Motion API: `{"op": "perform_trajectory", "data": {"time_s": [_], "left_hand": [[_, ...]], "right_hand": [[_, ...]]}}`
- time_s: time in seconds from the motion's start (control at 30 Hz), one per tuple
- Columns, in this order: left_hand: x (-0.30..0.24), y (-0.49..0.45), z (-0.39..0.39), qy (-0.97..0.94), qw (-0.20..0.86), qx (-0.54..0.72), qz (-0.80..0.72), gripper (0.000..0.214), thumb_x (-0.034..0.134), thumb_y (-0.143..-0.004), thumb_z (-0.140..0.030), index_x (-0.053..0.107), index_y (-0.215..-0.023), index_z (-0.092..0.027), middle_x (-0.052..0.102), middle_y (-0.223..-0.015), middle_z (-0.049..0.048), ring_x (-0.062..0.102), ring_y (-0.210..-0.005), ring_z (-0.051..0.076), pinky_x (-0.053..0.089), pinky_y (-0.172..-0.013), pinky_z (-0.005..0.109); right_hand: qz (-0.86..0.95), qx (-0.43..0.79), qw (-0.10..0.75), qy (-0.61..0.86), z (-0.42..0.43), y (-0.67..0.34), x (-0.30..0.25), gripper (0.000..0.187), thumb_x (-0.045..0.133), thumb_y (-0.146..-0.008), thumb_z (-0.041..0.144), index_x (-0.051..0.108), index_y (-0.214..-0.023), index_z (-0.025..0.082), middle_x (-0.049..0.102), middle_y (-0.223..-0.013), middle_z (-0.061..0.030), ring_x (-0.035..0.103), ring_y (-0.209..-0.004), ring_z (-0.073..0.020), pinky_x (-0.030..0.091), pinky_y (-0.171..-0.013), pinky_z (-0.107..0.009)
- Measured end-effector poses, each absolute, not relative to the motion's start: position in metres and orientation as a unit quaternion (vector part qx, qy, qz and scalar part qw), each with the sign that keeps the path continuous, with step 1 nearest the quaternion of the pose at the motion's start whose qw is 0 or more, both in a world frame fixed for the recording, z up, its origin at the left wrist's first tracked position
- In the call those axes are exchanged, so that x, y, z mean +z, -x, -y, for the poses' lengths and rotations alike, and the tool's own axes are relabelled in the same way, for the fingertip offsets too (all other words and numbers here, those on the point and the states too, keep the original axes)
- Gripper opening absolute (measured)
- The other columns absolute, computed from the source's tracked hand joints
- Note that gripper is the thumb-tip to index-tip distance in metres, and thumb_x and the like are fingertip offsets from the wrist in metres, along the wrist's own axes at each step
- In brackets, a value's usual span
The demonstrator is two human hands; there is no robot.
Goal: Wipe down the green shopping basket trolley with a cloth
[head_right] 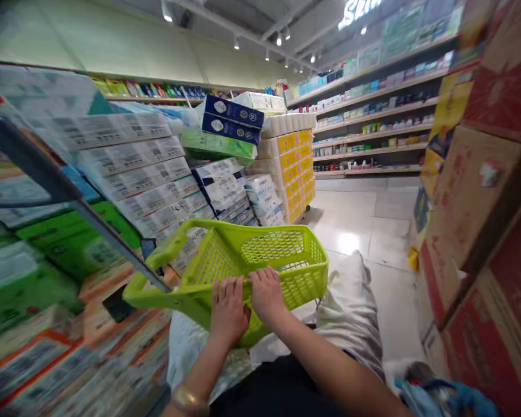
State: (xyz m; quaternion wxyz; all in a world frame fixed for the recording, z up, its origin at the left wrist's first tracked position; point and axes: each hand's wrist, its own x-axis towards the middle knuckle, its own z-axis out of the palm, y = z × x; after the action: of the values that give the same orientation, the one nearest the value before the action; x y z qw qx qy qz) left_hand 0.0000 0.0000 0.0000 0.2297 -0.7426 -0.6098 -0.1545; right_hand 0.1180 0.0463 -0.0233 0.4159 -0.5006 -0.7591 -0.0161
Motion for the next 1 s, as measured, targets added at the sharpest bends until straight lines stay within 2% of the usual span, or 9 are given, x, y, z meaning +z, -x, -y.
{"op": "perform_trajectory", "data": {"time_s": [0.17,0.57,0.8,1.0], "left_hand": [[-0.001,0.002,0.0,0.747,0.234,-0.16,0.601,0.064,0.056,-0.069,-0.016,0.045,-0.132,-0.014,0.056,-0.125,0.0119,0.042,-0.128,0.027,0.018,-0.118,0.049],[-0.003,0.005,0.002,0.755,0.241,-0.183,0.582,0.068,0.06,-0.068,-0.018,0.045,-0.134,-0.014,0.057,-0.122,0.0101,0.043,-0.124,0.026,0.019,-0.119,0.045],[-0.004,0.001,0.001,0.747,0.238,-0.181,0.594,0.067,0.058,-0.067,-0.019,0.046,-0.132,-0.01,0.056,-0.124,0.0122,0.042,-0.125,0.028,0.015,-0.119,0.049],[-0.005,0.001,0.001,0.745,0.243,-0.179,0.595,0.065,0.056,-0.066,-0.016,0.047,-0.131,-0.011,0.057,-0.124,0.0124,0.043,-0.125,0.028,0.017,-0.118,0.049]], "right_hand": [[0.777,-0.031,0.413,0.474,-0.044,-0.128,-0.027,0.03,0.049,-0.082,0.007,0.062,-0.105,0.022,0.065,-0.101,-0.005,0.054,-0.098,-0.0201,0.031,-0.105,-0.036],[0.694,-0.11,0.444,0.556,-0.052,-0.218,-0.056,0.036,0.044,-0.078,0.004,0.06,-0.105,0.022,0.064,-0.104,-0.0051,0.052,-0.108,-0.0215,0.026,-0.11,-0.04],[0.694,-0.064,0.455,0.554,-0.047,-0.171,-0.043,0.029,0.049,-0.076,0.005,0.063,-0.095,0.022,0.064,-0.093,-0.0061,0.052,-0.097,-0.0235,0.028,-0.108,-0.043],[0.749,-0.019,0.449,0.487,-0.041,-0.123,-0.028,0.032,0.048,-0.079,0.006,0.062,-0.103,0.022,0.065,-0.096,-0.0049,0.053,-0.097,-0.0208,0.032,-0.104,-0.038]]}}
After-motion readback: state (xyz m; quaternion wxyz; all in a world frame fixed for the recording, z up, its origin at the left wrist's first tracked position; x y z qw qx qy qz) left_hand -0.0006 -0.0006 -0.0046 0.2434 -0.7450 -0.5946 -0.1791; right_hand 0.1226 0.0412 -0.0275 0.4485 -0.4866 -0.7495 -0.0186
